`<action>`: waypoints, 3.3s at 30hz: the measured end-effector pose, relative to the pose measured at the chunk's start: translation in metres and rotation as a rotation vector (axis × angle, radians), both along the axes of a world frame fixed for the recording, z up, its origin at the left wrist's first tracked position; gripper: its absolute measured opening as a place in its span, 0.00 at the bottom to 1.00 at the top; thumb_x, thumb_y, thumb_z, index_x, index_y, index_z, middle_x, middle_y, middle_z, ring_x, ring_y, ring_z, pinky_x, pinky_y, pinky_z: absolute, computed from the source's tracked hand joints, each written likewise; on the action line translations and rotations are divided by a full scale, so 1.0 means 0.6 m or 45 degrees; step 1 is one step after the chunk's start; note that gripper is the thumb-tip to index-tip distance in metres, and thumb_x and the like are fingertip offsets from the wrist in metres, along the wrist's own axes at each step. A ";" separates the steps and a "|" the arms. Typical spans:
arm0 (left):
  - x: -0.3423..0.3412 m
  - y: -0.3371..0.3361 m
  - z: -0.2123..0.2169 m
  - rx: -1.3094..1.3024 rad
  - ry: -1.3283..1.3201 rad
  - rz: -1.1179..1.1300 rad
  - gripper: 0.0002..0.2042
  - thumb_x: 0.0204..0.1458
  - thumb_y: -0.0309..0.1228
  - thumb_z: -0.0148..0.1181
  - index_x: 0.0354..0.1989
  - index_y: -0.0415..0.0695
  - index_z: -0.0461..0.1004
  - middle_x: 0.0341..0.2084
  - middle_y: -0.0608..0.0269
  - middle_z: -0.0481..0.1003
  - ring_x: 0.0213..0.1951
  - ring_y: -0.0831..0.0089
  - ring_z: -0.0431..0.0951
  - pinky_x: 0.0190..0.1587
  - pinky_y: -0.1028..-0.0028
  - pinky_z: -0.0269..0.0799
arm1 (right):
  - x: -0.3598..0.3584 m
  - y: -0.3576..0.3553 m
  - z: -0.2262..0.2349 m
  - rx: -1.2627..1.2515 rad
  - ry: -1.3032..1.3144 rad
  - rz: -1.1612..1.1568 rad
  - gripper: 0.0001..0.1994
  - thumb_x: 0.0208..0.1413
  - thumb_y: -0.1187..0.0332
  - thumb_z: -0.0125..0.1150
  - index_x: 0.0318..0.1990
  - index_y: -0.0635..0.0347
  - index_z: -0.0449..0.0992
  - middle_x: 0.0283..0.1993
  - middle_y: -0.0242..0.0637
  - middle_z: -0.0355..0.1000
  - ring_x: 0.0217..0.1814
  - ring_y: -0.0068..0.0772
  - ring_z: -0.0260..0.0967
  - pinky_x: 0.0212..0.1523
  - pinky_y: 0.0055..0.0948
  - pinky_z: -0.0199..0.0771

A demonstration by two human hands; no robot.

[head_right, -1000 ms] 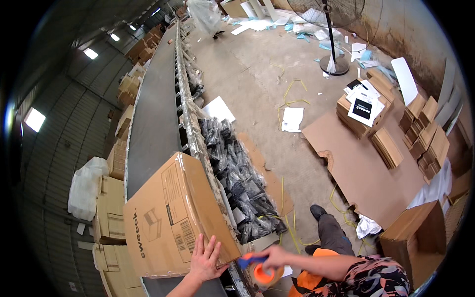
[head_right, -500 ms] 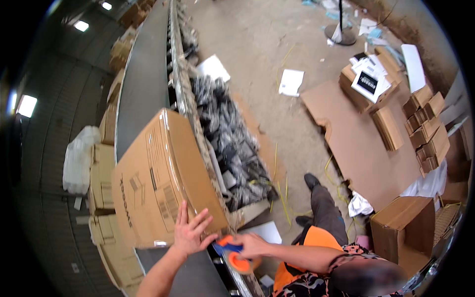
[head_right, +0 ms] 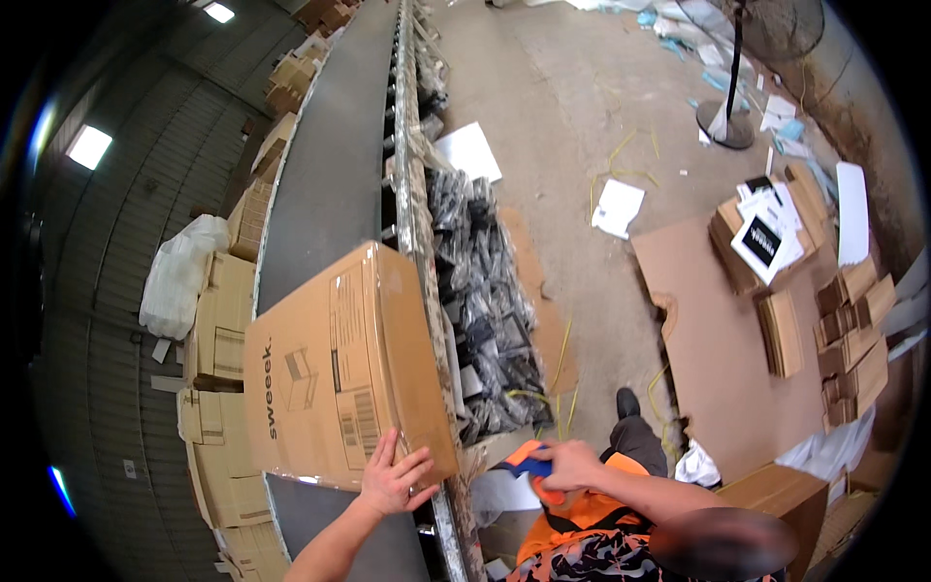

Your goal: The person places white protective panels into a cardboard box on a conveyor belt, closes the box flaps, and applies packing tape to the seams with a tape dispenser.

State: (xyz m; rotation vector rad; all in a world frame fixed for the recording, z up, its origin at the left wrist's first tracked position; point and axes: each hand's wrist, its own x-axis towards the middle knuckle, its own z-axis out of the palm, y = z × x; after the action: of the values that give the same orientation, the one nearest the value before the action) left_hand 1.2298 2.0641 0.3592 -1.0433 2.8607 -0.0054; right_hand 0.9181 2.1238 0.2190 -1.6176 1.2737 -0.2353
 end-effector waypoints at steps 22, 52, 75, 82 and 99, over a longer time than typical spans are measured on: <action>-0.101 -0.663 0.028 -0.285 0.258 0.663 0.45 0.46 0.49 0.61 0.65 0.34 0.46 0.66 0.45 0.48 0.68 0.48 0.41 0.68 0.59 0.39 | -0.170 -0.496 0.092 -0.286 0.073 -0.225 0.34 0.28 0.57 0.65 0.53 0.48 0.74 0.61 0.47 0.63 0.55 0.49 0.68 0.57 0.35 0.67; -0.205 -0.619 -0.060 -0.067 0.523 1.534 0.40 0.52 0.55 0.46 0.67 0.38 0.46 0.68 0.50 0.41 0.69 0.46 0.32 0.68 0.50 0.23 | 0.202 -1.106 -0.039 0.799 -0.675 1.148 0.31 0.13 0.81 0.57 0.39 0.71 0.72 0.37 0.41 0.73 0.35 0.30 0.69 0.36 0.26 0.71; -0.208 -0.636 -0.054 -0.208 0.337 1.592 0.39 0.52 0.53 0.50 0.66 0.40 0.50 0.68 0.50 0.44 0.69 0.48 0.36 0.68 0.51 0.29 | 0.233 -1.125 -0.061 0.825 -0.793 0.916 0.33 0.19 0.78 0.54 0.47 0.69 0.73 0.31 0.33 0.72 0.26 0.26 0.65 0.30 0.21 0.67; -0.207 -0.653 -0.050 0.027 0.295 1.592 0.19 0.54 0.49 0.47 0.33 0.49 0.80 0.42 0.63 0.73 0.66 0.47 0.48 0.68 0.45 0.29 | 0.066 -1.001 -0.023 0.888 -0.753 1.110 0.32 0.15 0.82 0.59 0.42 0.77 0.76 0.48 0.43 0.72 0.51 0.27 0.66 0.55 0.24 0.61; -0.165 -0.525 0.006 -0.470 1.314 1.883 0.34 0.51 0.39 0.59 0.65 0.43 0.54 0.65 0.47 0.52 0.68 0.52 0.44 0.67 0.58 0.42 | -0.134 -1.008 -0.082 1.145 -0.930 0.525 0.39 0.36 0.69 0.56 0.64 0.60 0.55 0.60 0.42 0.61 0.55 0.45 0.66 0.49 0.39 0.72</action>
State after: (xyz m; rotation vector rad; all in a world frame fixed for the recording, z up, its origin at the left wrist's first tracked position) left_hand 1.1308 1.7491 0.3630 -3.6934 1.6781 0.1481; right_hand 0.8378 1.5188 0.1696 -0.8334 0.3492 0.0244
